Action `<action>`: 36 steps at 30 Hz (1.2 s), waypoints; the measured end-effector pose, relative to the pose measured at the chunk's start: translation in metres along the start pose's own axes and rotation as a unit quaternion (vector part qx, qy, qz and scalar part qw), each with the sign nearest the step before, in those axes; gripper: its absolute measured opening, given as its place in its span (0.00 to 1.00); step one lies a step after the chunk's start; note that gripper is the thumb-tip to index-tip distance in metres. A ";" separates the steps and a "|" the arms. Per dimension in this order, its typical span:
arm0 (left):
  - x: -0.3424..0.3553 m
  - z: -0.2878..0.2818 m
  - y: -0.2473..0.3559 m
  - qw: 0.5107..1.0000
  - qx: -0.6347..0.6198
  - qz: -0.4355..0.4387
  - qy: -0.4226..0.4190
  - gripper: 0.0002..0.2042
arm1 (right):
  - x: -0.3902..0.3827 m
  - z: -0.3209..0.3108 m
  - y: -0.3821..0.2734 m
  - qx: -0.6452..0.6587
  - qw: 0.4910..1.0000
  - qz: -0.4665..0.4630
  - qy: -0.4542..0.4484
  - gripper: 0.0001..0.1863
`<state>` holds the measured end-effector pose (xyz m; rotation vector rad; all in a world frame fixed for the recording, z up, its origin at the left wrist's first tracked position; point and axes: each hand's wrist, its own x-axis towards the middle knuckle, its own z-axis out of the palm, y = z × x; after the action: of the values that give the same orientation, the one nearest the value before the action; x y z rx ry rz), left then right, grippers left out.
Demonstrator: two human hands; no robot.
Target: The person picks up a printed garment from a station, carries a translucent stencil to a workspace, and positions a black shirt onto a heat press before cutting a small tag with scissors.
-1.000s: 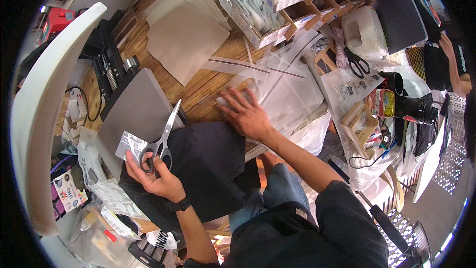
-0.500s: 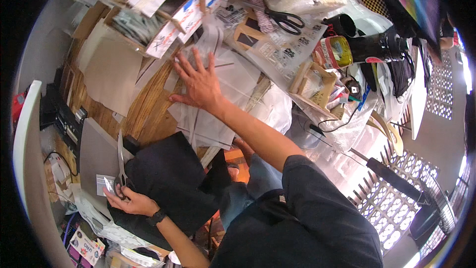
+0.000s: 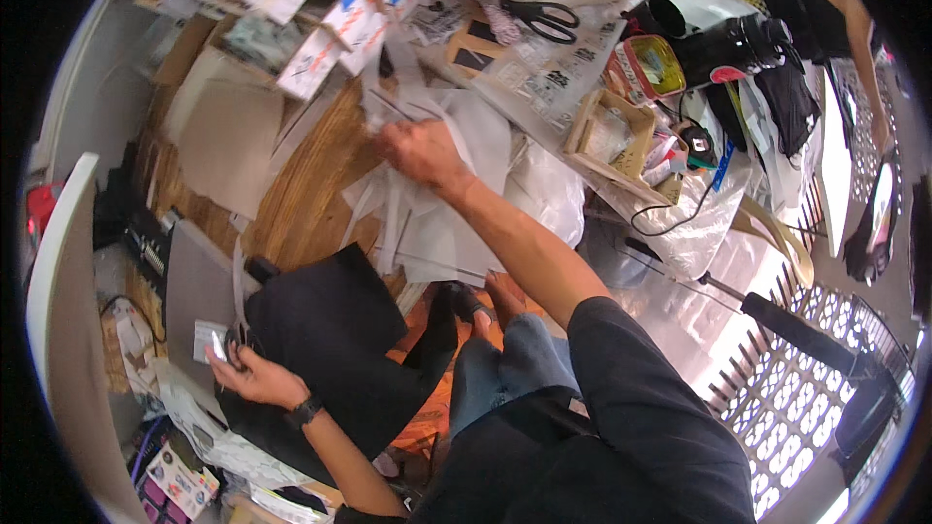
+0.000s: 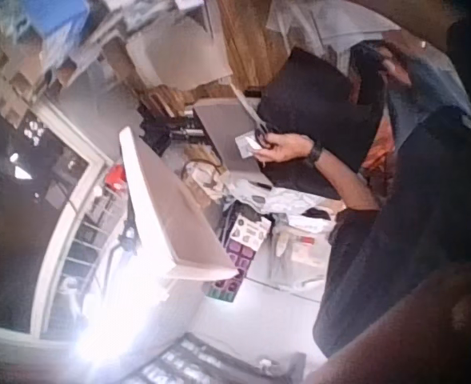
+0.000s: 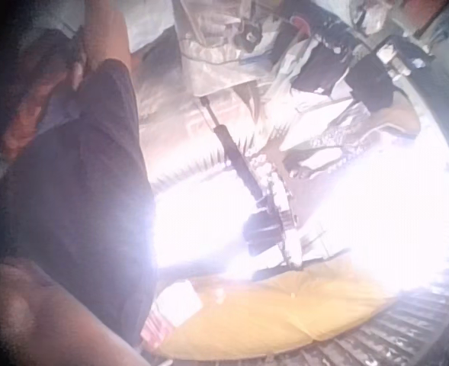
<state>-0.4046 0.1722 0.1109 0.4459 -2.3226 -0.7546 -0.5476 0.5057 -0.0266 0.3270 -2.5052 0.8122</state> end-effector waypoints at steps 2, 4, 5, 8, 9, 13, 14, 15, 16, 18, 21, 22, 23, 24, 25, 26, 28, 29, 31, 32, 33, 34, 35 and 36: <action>0.001 0.008 -0.001 1.000 -0.021 0.001 0.011 0.23 | -0.008 0.005 0.012 0.050 0.998 0.004 0.023 0.10; -0.003 0.004 0.006 0.999 -0.017 -0.042 0.012 0.23 | -0.004 -0.014 -0.003 0.065 0.998 0.020 0.019 0.11; -0.003 0.003 0.004 0.998 -0.043 -0.045 0.018 0.23 | 0.004 -0.031 -0.010 0.066 0.997 0.029 0.019 0.11; -0.002 0.000 0.003 0.997 -0.055 -0.044 0.013 0.23 | 0.023 -0.067 -0.027 0.031 0.994 0.053 0.094 0.14; -0.002 -0.001 0.003 0.998 -0.052 -0.044 0.012 0.22 | 0.028 -0.072 -0.027 0.066 0.988 0.031 0.138 0.15; -0.001 0.001 0.008 0.997 -0.065 -0.040 0.007 0.23 | 0.046 -0.103 -0.038 0.169 0.965 0.116 0.165 0.16; -0.001 0.001 0.008 0.997 -0.063 -0.035 0.007 0.23 | 0.049 -0.114 -0.043 0.171 0.960 0.129 0.181 0.16; -0.001 0.001 0.007 0.998 -0.061 -0.031 0.005 0.23 | 0.051 -0.129 -0.052 0.173 0.954 0.143 0.198 0.16; 0.000 0.001 0.004 0.998 -0.059 -0.025 0.004 0.23 | 0.051 -0.144 -0.060 0.174 0.948 0.157 0.216 0.16; 0.000 0.000 0.000 0.997 -0.073 -0.031 0.001 0.23 | 0.036 -0.175 -0.072 0.163 0.931 0.195 0.262 0.16; -0.004 0.002 -0.004 0.996 -0.083 -0.038 0.008 0.22 | -0.022 -0.203 -0.073 0.222 0.862 0.295 0.349 0.15; -0.004 0.001 -0.005 0.996 -0.077 -0.039 0.006 0.22 | -0.052 -0.205 -0.074 0.229 0.846 0.340 0.341 0.16; -0.005 0.002 -0.005 0.997 -0.070 -0.038 0.001 0.22 | -0.083 -0.208 -0.075 0.235 0.828 0.384 0.335 0.17; -0.006 0.001 -0.005 0.997 -0.062 -0.038 -0.003 0.23 | -0.113 -0.211 -0.076 0.242 0.808 0.426 0.326 0.18; -0.005 -0.002 -0.007 0.998 -0.045 -0.036 -0.010 0.23 | -0.143 -0.202 -0.073 0.206 0.791 0.488 0.305 0.19; -0.005 -0.002 -0.004 0.998 -0.059 -0.037 -0.012 0.22 | -0.165 -0.186 -0.072 0.225 0.753 0.517 0.339 0.20; -0.005 -0.007 -0.012 0.998 -0.054 -0.044 -0.008 0.22 | -0.228 -0.121 -0.040 0.141 0.705 0.615 0.324 0.20; -0.005 -0.010 -0.014 0.999 -0.023 -0.027 -0.004 0.22 | -0.264 -0.079 -0.018 0.095 0.681 0.669 0.283 0.22; -0.009 -0.016 -0.010 0.993 -0.056 -0.099 0.005 0.21 | -0.282 -0.005 0.016 0.209 0.710 0.619 0.262 0.26; -0.003 -0.003 0.007 0.988 -0.090 -0.128 -0.008 0.21 | -0.325 0.048 0.075 0.060 0.769 0.591 0.237 0.26; 0.008 0.020 0.019 0.989 -0.069 -0.128 -0.041 0.20 | -0.375 0.094 0.146 0.025 0.701 0.681 0.212 0.27; 0.005 0.001 -0.008 0.997 -0.015 -0.071 -0.018 0.18 | -0.346 0.097 0.128 0.234 0.663 0.647 0.295 0.27; 0.012 -0.007 -0.023 0.997 0.027 -0.052 -0.043 0.18 | -0.350 0.106 0.148 0.195 0.679 0.659 0.257 0.26; 0.017 -0.008 -0.032 0.996 0.076 0.002 -0.054 0.17 | -0.354 0.114 0.174 0.155 0.693 0.669 0.219 0.27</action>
<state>-0.4083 0.1356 0.1042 0.4769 -2.4915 -0.6159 -0.3505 0.6020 -0.3738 -1.6017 -1.7696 1.5387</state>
